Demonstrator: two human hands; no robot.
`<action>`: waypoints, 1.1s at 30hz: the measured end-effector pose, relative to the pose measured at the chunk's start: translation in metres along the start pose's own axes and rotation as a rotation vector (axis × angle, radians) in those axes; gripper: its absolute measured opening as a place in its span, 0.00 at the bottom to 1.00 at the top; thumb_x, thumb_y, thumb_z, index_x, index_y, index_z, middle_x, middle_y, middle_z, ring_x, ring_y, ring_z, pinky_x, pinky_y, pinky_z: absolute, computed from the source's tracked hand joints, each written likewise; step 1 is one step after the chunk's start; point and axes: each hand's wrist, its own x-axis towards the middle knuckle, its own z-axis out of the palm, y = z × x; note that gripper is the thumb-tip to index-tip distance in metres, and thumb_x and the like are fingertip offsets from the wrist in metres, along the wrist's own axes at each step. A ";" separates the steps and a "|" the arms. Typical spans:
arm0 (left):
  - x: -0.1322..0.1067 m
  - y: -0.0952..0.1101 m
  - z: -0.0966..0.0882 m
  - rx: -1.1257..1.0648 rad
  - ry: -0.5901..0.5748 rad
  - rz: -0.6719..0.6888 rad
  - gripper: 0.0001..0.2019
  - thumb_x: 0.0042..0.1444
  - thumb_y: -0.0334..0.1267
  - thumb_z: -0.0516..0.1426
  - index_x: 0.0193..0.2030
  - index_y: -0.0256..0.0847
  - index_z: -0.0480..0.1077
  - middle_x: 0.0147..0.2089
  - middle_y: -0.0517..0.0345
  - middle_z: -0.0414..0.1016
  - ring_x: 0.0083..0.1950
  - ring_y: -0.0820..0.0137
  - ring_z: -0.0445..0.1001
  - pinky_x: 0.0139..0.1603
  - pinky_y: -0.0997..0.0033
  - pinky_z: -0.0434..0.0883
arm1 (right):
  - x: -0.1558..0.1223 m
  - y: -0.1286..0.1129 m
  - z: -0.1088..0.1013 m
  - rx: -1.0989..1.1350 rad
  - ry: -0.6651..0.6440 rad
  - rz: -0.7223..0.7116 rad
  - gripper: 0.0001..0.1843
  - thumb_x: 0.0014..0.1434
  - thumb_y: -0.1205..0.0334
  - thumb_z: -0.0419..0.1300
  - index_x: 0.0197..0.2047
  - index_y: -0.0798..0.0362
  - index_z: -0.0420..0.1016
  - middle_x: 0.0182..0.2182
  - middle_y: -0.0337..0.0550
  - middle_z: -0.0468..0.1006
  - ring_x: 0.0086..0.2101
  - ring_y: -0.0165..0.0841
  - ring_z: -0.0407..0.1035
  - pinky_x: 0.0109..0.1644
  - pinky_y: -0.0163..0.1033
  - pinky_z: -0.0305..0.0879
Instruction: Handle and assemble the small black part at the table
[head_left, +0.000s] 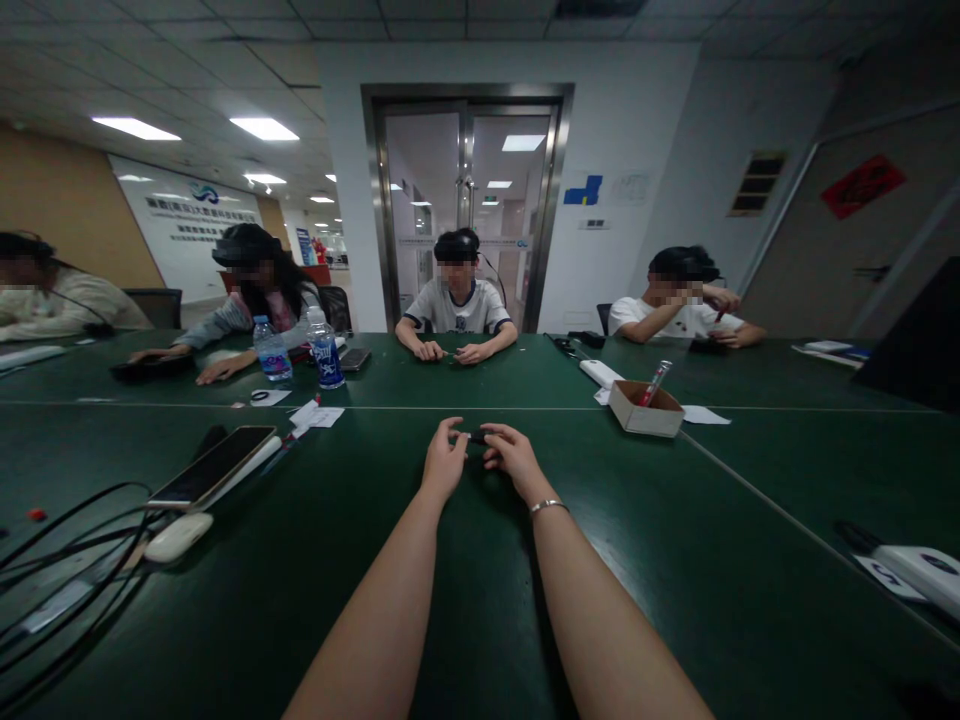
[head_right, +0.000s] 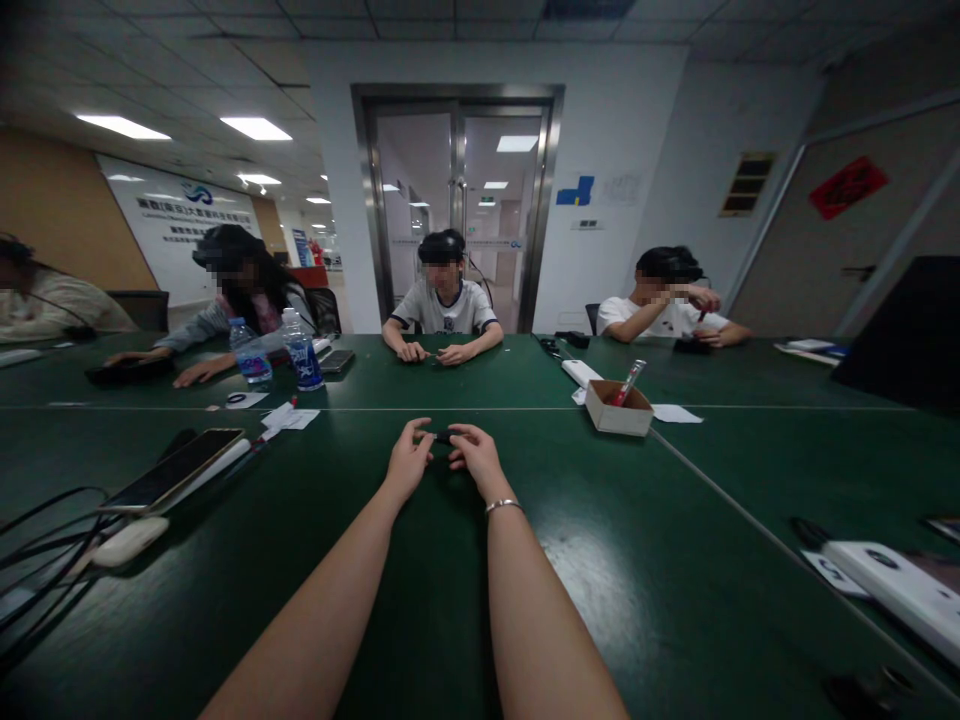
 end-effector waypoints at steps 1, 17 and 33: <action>0.000 0.000 0.000 0.015 -0.008 -0.008 0.15 0.60 0.40 0.51 0.54 0.43 0.64 0.43 0.54 0.70 0.29 0.76 0.70 0.27 0.78 0.67 | 0.000 0.000 0.000 0.000 0.000 0.000 0.11 0.51 0.70 0.60 0.40 0.56 0.76 0.25 0.39 0.73 0.21 0.27 0.68 0.19 0.28 0.69; -0.002 0.002 -0.002 0.032 -0.018 0.030 0.15 0.59 0.38 0.53 0.52 0.43 0.66 0.49 0.52 0.69 0.33 0.75 0.72 0.30 0.77 0.70 | -0.001 -0.002 -0.001 0.018 0.019 0.031 0.10 0.51 0.69 0.61 0.40 0.55 0.76 0.27 0.41 0.75 0.21 0.27 0.69 0.20 0.29 0.69; 0.003 -0.007 0.002 -0.041 -0.015 0.111 0.16 0.56 0.32 0.55 0.52 0.42 0.66 0.45 0.52 0.71 0.41 0.71 0.73 0.42 0.70 0.73 | -0.001 -0.003 0.001 0.017 0.016 0.040 0.11 0.51 0.70 0.60 0.40 0.57 0.76 0.24 0.39 0.73 0.21 0.27 0.68 0.20 0.29 0.69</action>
